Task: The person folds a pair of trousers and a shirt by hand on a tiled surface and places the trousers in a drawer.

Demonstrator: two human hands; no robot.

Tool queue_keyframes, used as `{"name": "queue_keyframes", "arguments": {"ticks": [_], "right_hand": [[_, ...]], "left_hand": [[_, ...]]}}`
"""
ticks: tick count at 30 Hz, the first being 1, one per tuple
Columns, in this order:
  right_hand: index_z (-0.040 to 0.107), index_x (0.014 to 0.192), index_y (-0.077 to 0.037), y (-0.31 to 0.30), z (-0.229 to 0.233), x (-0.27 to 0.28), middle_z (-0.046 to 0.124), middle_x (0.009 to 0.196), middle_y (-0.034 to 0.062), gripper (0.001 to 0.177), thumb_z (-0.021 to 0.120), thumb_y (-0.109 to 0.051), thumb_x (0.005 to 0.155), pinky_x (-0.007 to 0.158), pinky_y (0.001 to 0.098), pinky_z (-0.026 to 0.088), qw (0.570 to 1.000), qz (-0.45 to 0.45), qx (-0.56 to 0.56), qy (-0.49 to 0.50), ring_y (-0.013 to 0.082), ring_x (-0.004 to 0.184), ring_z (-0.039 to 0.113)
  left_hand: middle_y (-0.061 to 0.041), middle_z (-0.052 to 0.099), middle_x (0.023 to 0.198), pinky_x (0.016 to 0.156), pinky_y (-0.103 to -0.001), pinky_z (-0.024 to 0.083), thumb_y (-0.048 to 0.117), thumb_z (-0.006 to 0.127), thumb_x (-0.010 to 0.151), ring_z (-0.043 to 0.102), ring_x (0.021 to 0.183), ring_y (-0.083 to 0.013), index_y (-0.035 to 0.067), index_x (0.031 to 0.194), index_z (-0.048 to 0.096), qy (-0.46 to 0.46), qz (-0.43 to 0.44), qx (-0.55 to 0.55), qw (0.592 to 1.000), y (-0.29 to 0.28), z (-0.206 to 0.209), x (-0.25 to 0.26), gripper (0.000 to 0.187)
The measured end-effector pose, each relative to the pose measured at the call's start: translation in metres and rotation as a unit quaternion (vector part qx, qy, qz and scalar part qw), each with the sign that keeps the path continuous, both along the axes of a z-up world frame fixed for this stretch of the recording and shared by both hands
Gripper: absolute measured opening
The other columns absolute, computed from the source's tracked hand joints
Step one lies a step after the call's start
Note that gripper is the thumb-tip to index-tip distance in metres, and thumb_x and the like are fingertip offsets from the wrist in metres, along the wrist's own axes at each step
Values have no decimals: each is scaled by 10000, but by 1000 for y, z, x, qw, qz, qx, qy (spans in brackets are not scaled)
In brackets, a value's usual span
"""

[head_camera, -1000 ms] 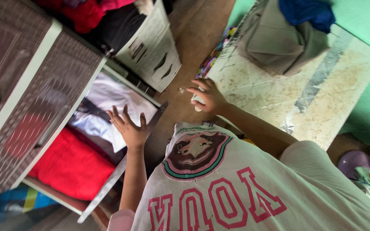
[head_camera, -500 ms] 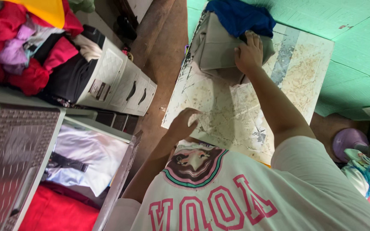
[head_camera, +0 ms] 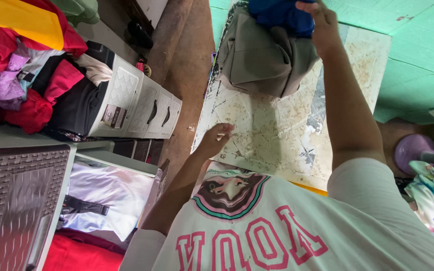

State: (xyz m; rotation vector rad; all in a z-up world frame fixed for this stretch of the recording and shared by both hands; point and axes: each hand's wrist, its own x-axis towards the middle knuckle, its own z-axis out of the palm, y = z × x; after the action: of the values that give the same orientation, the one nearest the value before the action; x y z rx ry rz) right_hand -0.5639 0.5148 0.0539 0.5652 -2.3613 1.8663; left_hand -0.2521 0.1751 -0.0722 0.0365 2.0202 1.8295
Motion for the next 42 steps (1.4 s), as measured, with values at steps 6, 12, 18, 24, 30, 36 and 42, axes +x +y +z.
{"name": "queue_keyframes", "arguments": {"ticks": [6, 12, 18, 24, 30, 36, 42], "right_hand": [[717, 1272, -12, -21, 72, 141, 718, 1268, 124, 489, 390, -363, 1176, 1201, 400, 422, 999, 27, 13, -26, 228, 1259, 622], [604, 1345, 31, -92, 38, 269, 724, 1307, 170, 416, 455, -293, 1130, 1231, 443, 322, 955, 225, -40, -189, 271, 1313, 572], [691, 1165, 9, -64, -52, 231, 725, 1109, 109, 381, 671, -347, 1030, 984, 383, 537, 960, -125, -146, -204, 218, 1092, 657], [318, 1477, -20, -30, -128, 154, 455, 1420, 251, 1157, 1054, -461, 699, 1109, 468, 356, 880, -383, 137, -245, 369, 1322, 420], [365, 1556, -113, -92, -104, 157, 451, 1470, 286, 1157, 864, -745, 725, 1101, 661, 247, 802, -267, 501, 188, 499, 1349, 347], [417, 1500, -24, -131, -105, 216, 570, 1443, 135, 955, 885, -367, 742, 1136, 367, 385, 904, 281, -14, -322, 220, 1314, 528], [705, 1213, 9, -64, -55, 228, 754, 1101, 63, 414, 790, -113, 827, 905, 302, 548, 941, 17, -51, -335, 157, 994, 689]], "left_hand": [[-124, 535, 1424, 1068, -413, 500, 186, 776, 931, 526, 1353, -271, 54, 1406, 468, 255, 101, -77, 959, 10, 96, -43, 581], [-180, 516, 1349, 1049, -438, 451, 257, 871, 785, 495, 1258, -305, 8, 1394, 454, 253, 11, -118, 960, 35, 99, -80, 779], [-63, 734, 1204, 982, -335, 538, 293, 836, 821, 688, 1115, -178, 51, 1272, 677, -97, -31, -31, 994, 8, 50, -35, 536], [-54, 724, 1234, 1012, -342, 503, 280, 773, 877, 658, 1150, -181, 42, 1292, 688, -178, 50, 123, 975, -14, 57, -10, 486], [-60, 701, 1199, 987, -373, 528, 279, 751, 896, 664, 1110, -200, 63, 1310, 631, -233, 177, 271, 917, -14, 63, -14, 482], [-92, 701, 1188, 965, -368, 550, 320, 768, 922, 679, 1085, -211, 32, 1271, 642, -168, 216, 351, 896, 8, 60, -55, 470], [-93, 728, 1119, 934, -327, 534, 479, 721, 920, 685, 1054, -199, 8, 1193, 681, 59, 197, 36, 978, 32, 5, -122, 547]]}}
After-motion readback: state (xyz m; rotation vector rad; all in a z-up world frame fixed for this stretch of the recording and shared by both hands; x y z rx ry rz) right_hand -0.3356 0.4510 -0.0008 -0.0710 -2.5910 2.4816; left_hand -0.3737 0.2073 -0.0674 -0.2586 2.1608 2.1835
